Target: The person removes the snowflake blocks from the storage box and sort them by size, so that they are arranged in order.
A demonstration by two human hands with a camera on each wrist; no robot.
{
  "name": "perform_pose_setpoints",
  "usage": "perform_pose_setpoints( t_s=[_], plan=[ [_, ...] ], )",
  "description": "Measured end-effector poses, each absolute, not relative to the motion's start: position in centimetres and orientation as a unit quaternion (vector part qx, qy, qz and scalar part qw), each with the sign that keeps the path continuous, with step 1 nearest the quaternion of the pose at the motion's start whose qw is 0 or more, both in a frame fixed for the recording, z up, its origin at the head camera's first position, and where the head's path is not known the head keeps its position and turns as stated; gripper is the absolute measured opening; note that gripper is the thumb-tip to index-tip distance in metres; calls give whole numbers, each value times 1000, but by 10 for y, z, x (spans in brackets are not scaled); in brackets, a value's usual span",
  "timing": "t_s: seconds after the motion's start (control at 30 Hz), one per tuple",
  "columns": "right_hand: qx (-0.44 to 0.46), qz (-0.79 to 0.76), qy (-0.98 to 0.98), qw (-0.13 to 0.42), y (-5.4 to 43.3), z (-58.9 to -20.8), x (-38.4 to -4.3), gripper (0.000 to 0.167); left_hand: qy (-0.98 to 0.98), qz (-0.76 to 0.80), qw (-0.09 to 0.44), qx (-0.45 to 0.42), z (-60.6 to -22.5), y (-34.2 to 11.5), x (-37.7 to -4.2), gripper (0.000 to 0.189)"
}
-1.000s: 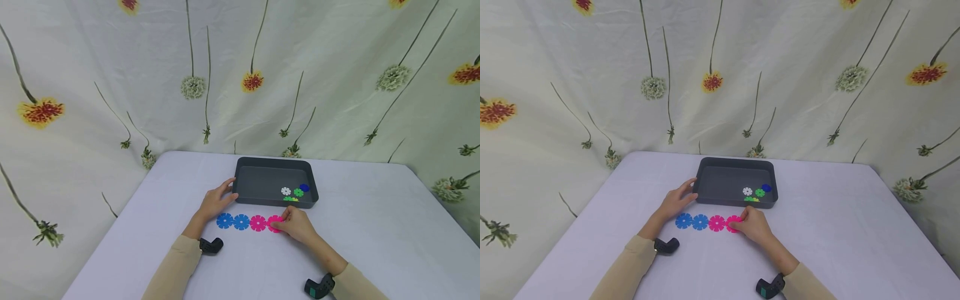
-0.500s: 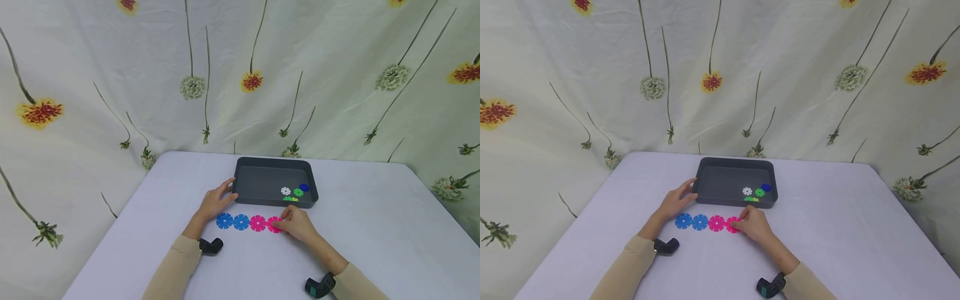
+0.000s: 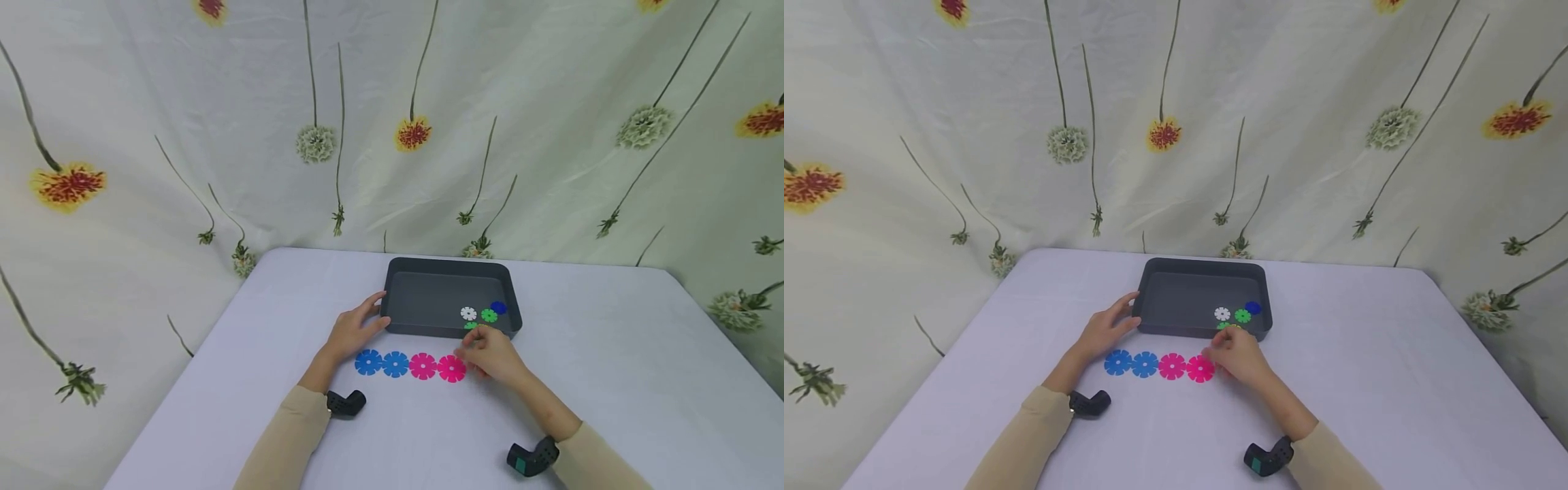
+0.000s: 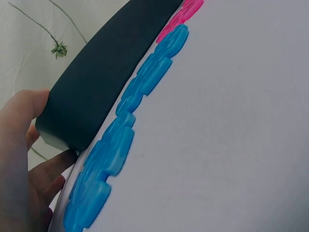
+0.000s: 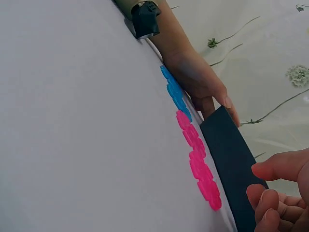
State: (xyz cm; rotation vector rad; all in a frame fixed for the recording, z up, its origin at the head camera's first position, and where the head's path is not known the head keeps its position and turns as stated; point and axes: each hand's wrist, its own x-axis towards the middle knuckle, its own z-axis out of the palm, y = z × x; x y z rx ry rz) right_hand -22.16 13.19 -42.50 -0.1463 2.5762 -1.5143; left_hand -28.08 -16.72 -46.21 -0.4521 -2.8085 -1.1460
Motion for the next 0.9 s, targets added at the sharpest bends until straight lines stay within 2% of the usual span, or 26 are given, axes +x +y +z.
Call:
perform_pose_setpoints(
  t_s=[0.5, 0.9],
  plan=[
    [-62, -483, 872, 57, 146, -397, -252, 22, -915, -374, 41, -146, -461, -166, -280, 64],
    [-58, -509, 857, 44, 153, -397, -285, 22, -915, -373, 39, -146, -461, -166, -280, 64]
  ],
)
